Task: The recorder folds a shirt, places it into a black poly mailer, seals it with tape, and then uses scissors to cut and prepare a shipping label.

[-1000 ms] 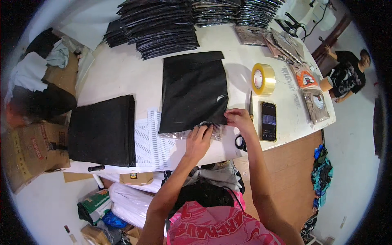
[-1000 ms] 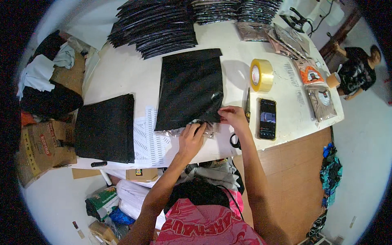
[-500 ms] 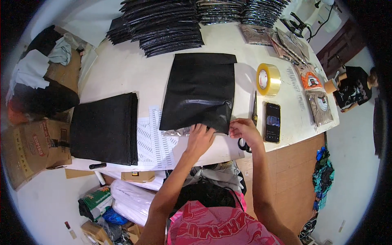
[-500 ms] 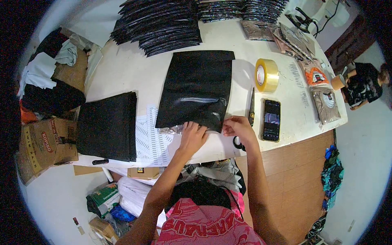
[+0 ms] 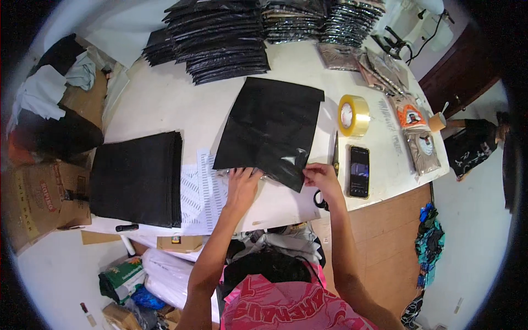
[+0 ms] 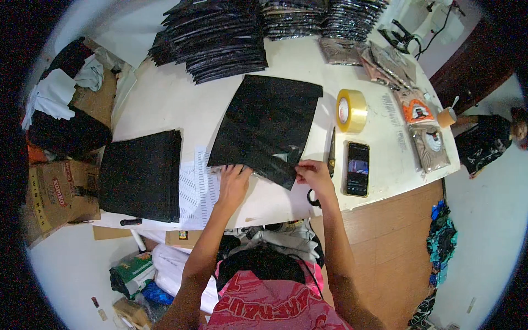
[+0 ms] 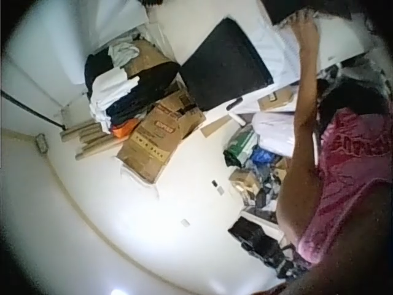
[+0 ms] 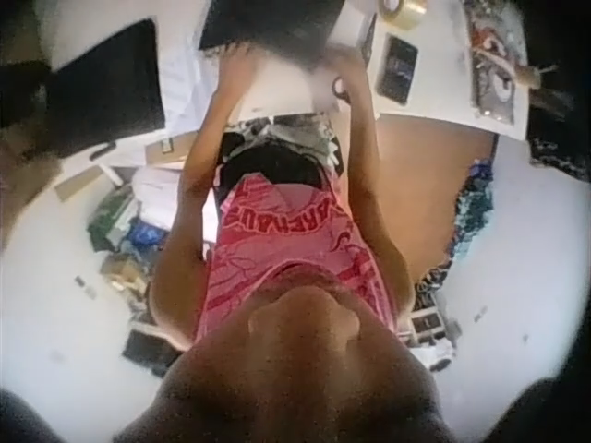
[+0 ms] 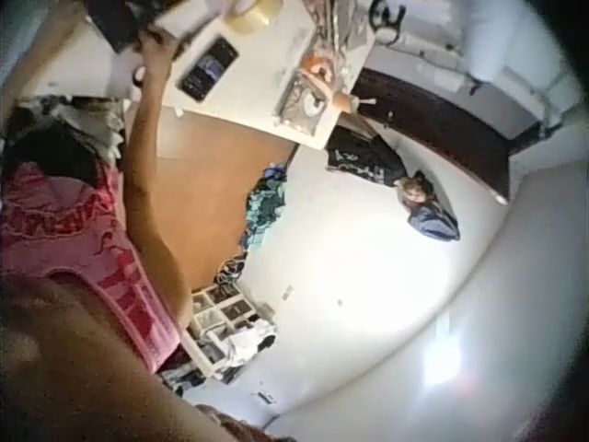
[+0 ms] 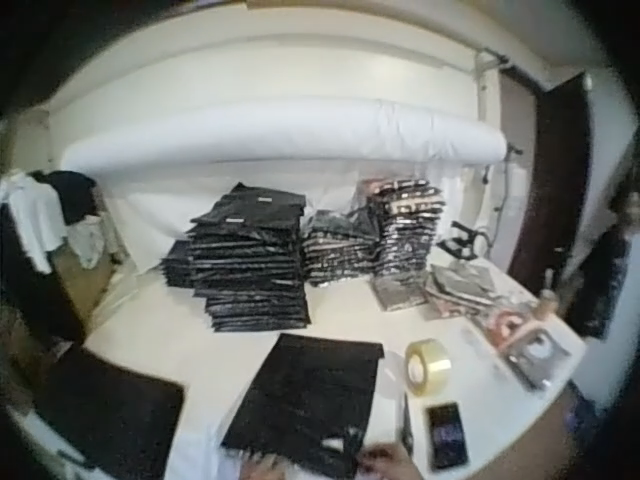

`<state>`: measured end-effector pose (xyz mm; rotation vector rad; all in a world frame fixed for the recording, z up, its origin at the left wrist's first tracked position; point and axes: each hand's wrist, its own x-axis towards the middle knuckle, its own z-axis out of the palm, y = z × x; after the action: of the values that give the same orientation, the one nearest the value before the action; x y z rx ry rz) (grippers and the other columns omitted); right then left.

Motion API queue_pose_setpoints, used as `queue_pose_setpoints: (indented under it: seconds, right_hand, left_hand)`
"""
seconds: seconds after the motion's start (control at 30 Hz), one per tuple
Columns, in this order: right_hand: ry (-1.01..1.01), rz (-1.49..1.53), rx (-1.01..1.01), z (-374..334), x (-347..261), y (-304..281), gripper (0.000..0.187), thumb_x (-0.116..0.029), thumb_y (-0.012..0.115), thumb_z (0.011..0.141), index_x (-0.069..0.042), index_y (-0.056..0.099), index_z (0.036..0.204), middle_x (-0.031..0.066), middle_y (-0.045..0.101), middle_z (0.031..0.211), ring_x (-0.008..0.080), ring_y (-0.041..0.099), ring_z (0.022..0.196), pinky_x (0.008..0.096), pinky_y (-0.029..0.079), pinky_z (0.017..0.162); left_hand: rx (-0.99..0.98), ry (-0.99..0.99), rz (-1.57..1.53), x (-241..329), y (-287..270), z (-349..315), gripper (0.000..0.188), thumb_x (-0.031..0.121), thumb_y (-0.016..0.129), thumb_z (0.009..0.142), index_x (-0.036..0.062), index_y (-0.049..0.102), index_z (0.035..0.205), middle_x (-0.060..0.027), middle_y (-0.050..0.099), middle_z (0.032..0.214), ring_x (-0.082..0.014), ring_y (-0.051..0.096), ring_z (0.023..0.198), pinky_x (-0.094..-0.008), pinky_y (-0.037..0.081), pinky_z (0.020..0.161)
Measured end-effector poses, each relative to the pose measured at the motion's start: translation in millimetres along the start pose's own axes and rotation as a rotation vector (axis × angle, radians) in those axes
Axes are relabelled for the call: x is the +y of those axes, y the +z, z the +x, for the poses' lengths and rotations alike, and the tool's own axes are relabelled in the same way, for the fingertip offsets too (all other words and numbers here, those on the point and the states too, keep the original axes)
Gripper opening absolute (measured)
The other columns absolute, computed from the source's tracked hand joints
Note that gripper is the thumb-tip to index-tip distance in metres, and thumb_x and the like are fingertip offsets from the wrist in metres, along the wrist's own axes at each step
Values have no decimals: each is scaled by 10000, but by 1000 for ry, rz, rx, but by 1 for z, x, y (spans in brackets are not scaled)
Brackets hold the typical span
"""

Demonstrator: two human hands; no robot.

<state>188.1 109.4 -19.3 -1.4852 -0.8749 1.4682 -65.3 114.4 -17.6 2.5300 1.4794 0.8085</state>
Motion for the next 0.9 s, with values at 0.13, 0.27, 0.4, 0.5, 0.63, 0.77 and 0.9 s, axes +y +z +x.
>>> queue_pose_setpoints:
  seconds: [0.13,0.27,0.4,0.5,0.63,0.77,0.9]
  right_hand:
    - [19,31,-15,-1,-4,-5,159,-29,650,842,68,639,967,75,635,753,139,615,633,268,520,569]
    - [-7,57,100,-3,4,-6,181,-39,635,855,85,629,987,94,640,784,153,630,672,282,559,612]
    - [-26,-78,75,2,8,-11,192,-47,639,868,92,627,1001,104,650,778,156,640,644,279,565,582]
    - [-73,-184,83,6,4,-4,193,-61,667,855,81,636,982,98,653,756,151,636,614,266,547,551]
    - [-8,-231,104,13,-2,1,182,-80,677,842,57,648,958,87,655,757,149,632,605,262,545,567]
    - [18,-250,129,18,-2,1,156,-106,682,834,11,661,935,56,632,720,139,609,583,258,505,538]
    - [-63,-192,173,11,-11,5,158,-150,637,876,-25,642,970,3,572,721,92,525,597,249,438,512]
  left_hand:
    - [-258,12,66,-23,10,-4,202,59,595,769,53,684,950,-138,645,898,-324,601,914,-461,428,857]
    - [-235,24,-29,-6,-11,-5,176,36,604,783,13,669,945,-161,662,939,-355,626,890,-465,461,832]
    - [146,-181,-341,-27,-43,-7,168,-58,564,800,-40,633,953,-217,652,1021,-376,634,946,-414,502,836]
    - [285,-449,-317,-74,-44,8,164,30,576,860,-31,647,994,-227,659,992,-376,645,920,-392,510,793]
    - [204,-554,-366,-112,-19,41,185,127,598,877,-29,662,953,-222,672,898,-378,657,830,-391,513,754]
    - [-17,-589,-280,-117,-13,55,233,210,635,856,-17,677,884,-209,673,802,-364,661,758,-387,511,708]
    - [17,-630,-388,-114,-10,36,189,189,643,859,4,669,889,-156,663,758,-254,645,712,-350,500,674]
